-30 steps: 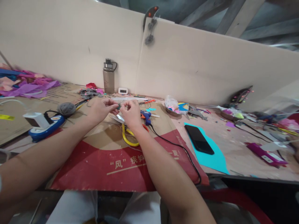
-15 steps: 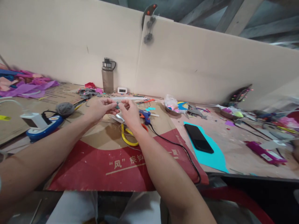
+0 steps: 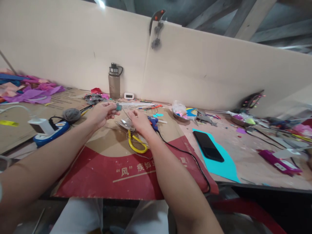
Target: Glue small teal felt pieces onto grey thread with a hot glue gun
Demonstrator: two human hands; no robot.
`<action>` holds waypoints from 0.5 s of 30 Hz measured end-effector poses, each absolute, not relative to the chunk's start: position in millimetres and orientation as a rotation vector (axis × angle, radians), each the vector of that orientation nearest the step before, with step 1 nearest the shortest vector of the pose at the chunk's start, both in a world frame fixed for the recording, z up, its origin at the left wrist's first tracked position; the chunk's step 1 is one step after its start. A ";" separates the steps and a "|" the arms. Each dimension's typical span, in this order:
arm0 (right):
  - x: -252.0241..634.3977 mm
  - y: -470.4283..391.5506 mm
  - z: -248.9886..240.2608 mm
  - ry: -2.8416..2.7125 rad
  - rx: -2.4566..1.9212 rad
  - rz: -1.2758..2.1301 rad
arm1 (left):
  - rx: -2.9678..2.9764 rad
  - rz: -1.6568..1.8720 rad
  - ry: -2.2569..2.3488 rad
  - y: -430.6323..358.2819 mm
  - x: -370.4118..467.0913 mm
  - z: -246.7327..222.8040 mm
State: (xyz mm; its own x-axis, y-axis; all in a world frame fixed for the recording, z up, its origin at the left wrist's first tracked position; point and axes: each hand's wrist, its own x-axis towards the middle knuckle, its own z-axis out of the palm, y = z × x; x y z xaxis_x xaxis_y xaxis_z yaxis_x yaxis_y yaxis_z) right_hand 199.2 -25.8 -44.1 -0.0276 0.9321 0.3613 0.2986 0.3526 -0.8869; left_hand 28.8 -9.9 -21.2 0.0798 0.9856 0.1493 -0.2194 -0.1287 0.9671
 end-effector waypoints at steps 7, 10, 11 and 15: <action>247.7 -31.6 -34.6 -1.450 -1.568 0.105 | 1.111 1.407 0.855 -5.0 21.4 -17.6; 264.3 -33.5 -42.5 -1.520 -2.059 0.020 | 1.112 1.408 0.867 -4.9 21.7 -17.3; 266.7 -32.9 -46.9 -1.552 -2.148 0.035 | 1.123 1.407 0.880 -4.7 21.7 -17.8; 264.7 -26.0 -62.9 -1.705 -2.249 0.098 | 1.243 1.456 0.941 -1.8 21.0 -22.9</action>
State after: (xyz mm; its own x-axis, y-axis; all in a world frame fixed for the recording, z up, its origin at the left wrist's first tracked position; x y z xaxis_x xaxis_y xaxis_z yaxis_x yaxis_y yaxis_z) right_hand 264.7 -26.0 -62.9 0.2867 0.9485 0.1346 0.9268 -0.2390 -0.2897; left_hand 21.0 -1.8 -22.9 -0.0130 0.9716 0.2364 -0.1833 -0.2348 0.9546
